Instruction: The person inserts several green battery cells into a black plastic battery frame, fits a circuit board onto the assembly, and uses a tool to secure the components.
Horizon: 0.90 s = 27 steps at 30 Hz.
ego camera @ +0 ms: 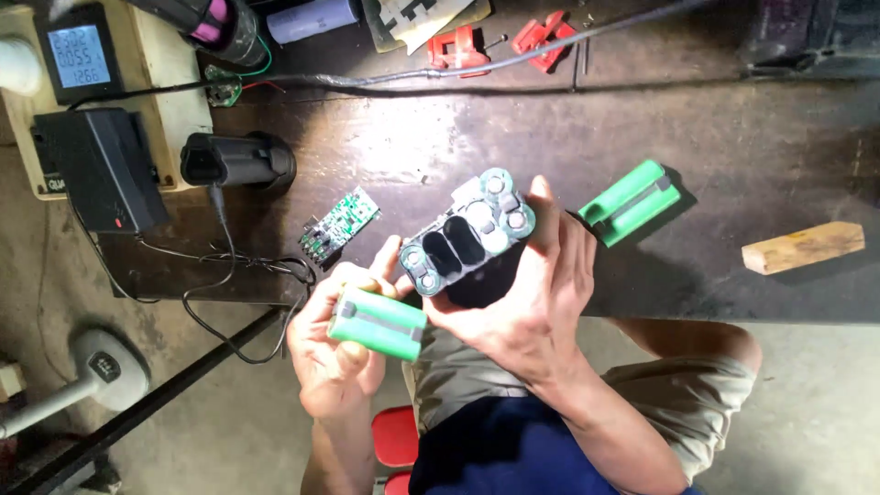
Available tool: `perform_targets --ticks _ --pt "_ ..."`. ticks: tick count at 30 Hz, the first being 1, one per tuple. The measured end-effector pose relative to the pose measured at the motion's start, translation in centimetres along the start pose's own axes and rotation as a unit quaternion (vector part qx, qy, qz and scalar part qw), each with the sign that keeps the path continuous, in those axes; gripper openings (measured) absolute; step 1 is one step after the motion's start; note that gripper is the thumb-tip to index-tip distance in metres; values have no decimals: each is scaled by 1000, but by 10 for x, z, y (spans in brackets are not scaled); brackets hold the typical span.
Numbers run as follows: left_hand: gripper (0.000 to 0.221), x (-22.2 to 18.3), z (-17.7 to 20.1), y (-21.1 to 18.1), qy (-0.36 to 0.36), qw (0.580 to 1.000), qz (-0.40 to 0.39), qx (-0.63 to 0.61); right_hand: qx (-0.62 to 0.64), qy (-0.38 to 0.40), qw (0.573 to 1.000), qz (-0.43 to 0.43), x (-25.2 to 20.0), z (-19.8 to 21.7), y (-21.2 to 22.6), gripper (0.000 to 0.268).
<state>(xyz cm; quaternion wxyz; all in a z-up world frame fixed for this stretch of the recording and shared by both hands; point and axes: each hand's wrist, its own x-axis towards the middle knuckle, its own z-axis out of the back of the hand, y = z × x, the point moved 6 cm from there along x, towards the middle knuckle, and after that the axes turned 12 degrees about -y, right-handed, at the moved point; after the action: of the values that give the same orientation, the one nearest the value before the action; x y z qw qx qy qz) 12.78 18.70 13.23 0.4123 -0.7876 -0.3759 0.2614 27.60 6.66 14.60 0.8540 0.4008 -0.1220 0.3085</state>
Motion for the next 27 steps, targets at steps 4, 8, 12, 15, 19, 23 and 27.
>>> perform_targets --ticks 4,8,12,15,19,23,27 --pt "49 1 -7 -3 -50 988 140 -28 -83 23 996 17 24 12 13 106" --pt "58 3 -11 -5 -112 956 250 -108 -153 95 983 38 36 12 23 105" --pt "59 9 -10 -5 -129 943 281 -123 -194 144 970 23 46 7 31 116" --pt "56 15 -9 -5 -150 933 305 -116 -205 167 964 11 49 5 30 120" --pt "58 20 -13 -10 -157 926 330 -100 -218 177 960 19 49 4 33 117" --pt "47 23 -19 -13 -201 926 290 -137 -155 119 981 10 51 5 34 118" --pt "47 25 -30 -27 -191 926 293 -139 -91 143 982 -81 48 19 20 122"
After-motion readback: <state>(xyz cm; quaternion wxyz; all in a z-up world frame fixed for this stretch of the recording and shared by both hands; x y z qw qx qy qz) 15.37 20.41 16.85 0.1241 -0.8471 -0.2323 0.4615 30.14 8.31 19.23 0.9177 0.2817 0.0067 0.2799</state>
